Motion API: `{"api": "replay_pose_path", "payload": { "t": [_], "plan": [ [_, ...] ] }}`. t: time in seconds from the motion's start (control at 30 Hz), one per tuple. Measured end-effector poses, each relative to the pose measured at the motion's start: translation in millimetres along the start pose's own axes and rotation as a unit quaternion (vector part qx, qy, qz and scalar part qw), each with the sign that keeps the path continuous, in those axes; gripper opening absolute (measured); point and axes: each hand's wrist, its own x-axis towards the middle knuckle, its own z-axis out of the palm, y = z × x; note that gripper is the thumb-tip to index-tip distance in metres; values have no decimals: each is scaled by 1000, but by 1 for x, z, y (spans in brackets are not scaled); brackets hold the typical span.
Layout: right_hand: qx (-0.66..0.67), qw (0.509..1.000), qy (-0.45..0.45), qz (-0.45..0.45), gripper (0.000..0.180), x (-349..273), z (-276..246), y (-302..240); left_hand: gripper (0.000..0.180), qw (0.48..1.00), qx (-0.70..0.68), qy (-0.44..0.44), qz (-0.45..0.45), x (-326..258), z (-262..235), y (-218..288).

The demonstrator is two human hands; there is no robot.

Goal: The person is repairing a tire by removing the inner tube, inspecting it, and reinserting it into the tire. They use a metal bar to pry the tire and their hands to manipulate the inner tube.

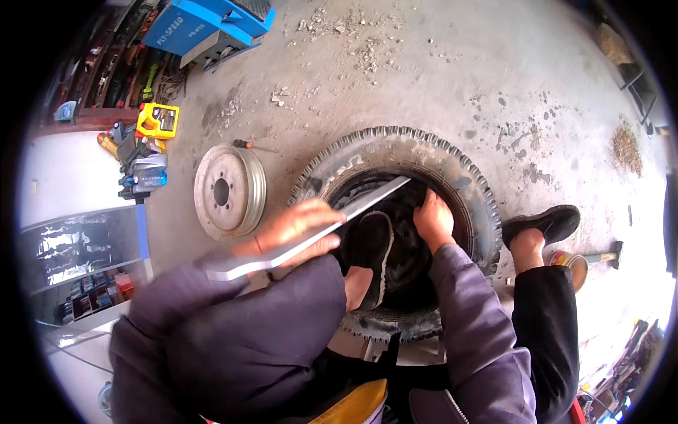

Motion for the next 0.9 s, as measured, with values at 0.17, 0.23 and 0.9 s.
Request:
{"api": "replay_pose_path", "payload": {
  "t": [0.17, 0.23, 0.9],
  "plan": [
    [-6, 999, -33, 15, 59, -3, 7, -11, 54, 994, 67, 30, -82, -49, 49, -40],
    [-2, 999, -32, 21, 62, -3, 7, -10, 57, 990, 100, 35, -94, -53, 61, -58],
    [-19, 999, -9, 29, 58, 0, 7, -11, 35, 837, -65, 109, -532, -226, 90, -57]
  ]
}}
